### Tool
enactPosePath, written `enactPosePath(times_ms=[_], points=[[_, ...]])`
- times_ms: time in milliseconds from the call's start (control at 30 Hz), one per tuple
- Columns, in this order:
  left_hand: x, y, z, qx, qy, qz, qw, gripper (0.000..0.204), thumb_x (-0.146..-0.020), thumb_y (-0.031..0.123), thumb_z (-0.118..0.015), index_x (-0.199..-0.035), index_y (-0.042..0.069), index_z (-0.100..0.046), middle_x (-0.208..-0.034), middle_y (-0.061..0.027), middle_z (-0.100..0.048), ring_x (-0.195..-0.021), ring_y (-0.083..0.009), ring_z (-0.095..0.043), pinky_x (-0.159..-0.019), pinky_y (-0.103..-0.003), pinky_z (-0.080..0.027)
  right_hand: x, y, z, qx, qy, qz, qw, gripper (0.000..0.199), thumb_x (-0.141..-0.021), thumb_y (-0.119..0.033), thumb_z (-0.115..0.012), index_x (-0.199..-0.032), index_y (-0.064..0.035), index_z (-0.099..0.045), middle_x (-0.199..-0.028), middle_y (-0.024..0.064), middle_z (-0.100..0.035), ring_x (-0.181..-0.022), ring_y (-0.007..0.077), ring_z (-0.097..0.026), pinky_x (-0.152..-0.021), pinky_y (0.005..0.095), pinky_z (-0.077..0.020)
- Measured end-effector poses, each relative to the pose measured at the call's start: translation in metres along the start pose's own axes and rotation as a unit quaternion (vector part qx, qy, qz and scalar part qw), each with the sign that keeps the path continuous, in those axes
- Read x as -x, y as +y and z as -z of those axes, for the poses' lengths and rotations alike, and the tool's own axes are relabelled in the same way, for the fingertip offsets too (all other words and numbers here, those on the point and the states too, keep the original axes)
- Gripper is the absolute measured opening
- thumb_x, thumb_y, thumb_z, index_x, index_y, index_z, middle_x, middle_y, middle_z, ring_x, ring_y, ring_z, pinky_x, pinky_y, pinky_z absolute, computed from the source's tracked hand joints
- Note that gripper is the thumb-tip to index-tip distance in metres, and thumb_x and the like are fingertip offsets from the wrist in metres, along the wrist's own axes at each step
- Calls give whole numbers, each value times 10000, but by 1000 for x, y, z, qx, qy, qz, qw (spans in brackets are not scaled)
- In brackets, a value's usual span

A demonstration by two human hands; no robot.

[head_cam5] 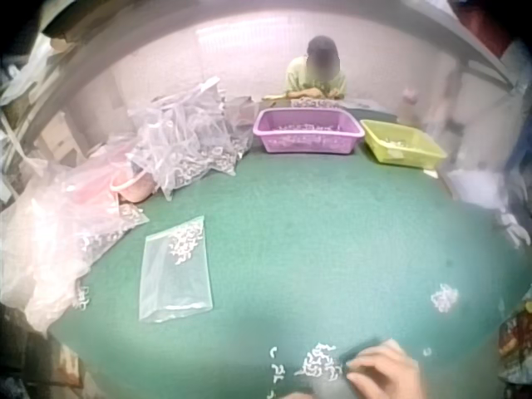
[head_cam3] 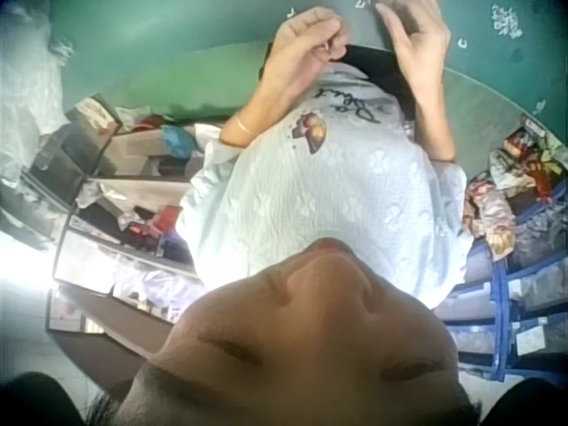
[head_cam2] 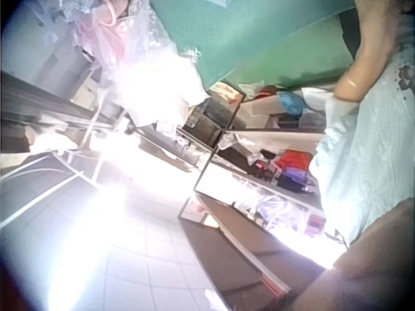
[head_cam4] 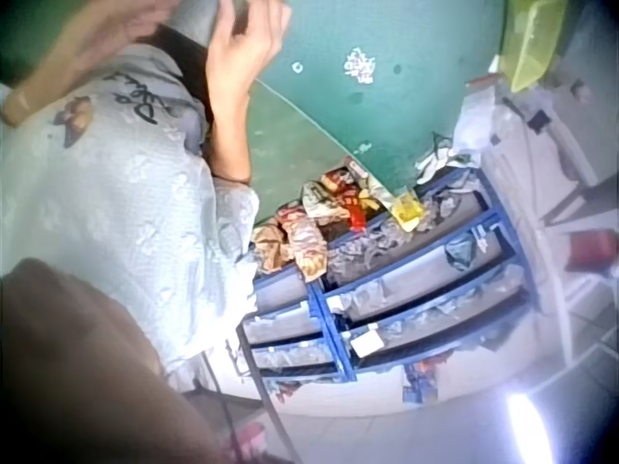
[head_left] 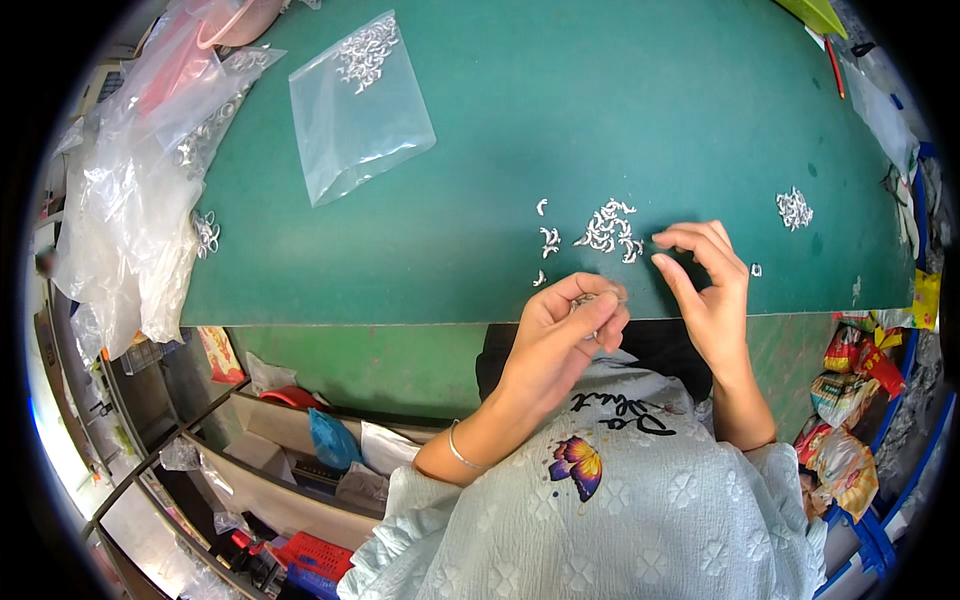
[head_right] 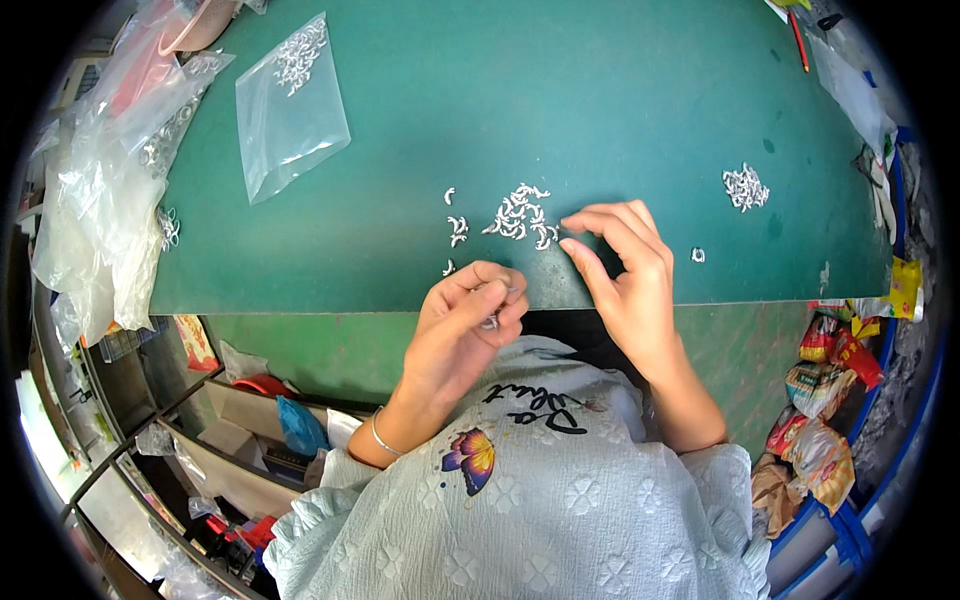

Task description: The person sits at a green workbench and repeatedly picks up small silver metal components, likely hooks and fasteners, from a pile. They manipulate these parts with their fingers, appearing to assemble or inspect them one by one. The person occasionally moves the components between their hands and the table surface.

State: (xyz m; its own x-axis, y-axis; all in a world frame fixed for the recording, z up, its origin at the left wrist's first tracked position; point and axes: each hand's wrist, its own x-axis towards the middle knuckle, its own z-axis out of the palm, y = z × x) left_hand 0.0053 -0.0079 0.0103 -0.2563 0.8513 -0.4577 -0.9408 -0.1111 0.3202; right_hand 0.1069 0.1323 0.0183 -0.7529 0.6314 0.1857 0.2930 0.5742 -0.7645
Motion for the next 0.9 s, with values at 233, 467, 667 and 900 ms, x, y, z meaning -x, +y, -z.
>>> enactPosePath(times_ms=[233, 467, 667, 900], points=[[9, -2, -8, -254, 34, -180, 950, 67, -815, -42, -581, -882, -38, -584, -907, -115, -586, -732, -137, -572, -605, -236, -470, 4, 6, -16, 120, -18, 77, 990, 239, -665, -35, -694, -891, -39, -614, -901, 61, -551, -813, 241, -491, -697, 334, -371], [11, -3, -13, -305, 43, -227, 924, 111, -807, -57, -601, -915, -36, -597, -948, -74, -589, -734, -84, -586, -559, -174, -470, 4, 12, -20, 119, -3, 97, 988, 192, -656, -16, -695, -823, -34, -601, -873, 60, -555, -793, 245, -497, -675, 339, -368], [13, -1, -19, -285, 74, -202, 934, 105, -805, -50, -608, -904, -19, -590, -923, -38, -584, -690, -42, -539, -523, -160, -429, 5, 14, -22, 92, 4, 92, 992, 189, -647, 4, -698, -802, -26, -593, -857, 76, -556, -796, 258, -510, -698, 343, -393], [9, -6, -18, -303, 73, -253, 916, 112, -777, -73, -613, -863, -8, -585, -856, -4, -563, -611, -6, -436, -480, -159, -360, 4, 12, -21, 90, 1, 89, 992, 181, -652, 30, -683, -806, -13, -599, -843, 84, -553, -788, 256, -505, -704, 338, -403]])
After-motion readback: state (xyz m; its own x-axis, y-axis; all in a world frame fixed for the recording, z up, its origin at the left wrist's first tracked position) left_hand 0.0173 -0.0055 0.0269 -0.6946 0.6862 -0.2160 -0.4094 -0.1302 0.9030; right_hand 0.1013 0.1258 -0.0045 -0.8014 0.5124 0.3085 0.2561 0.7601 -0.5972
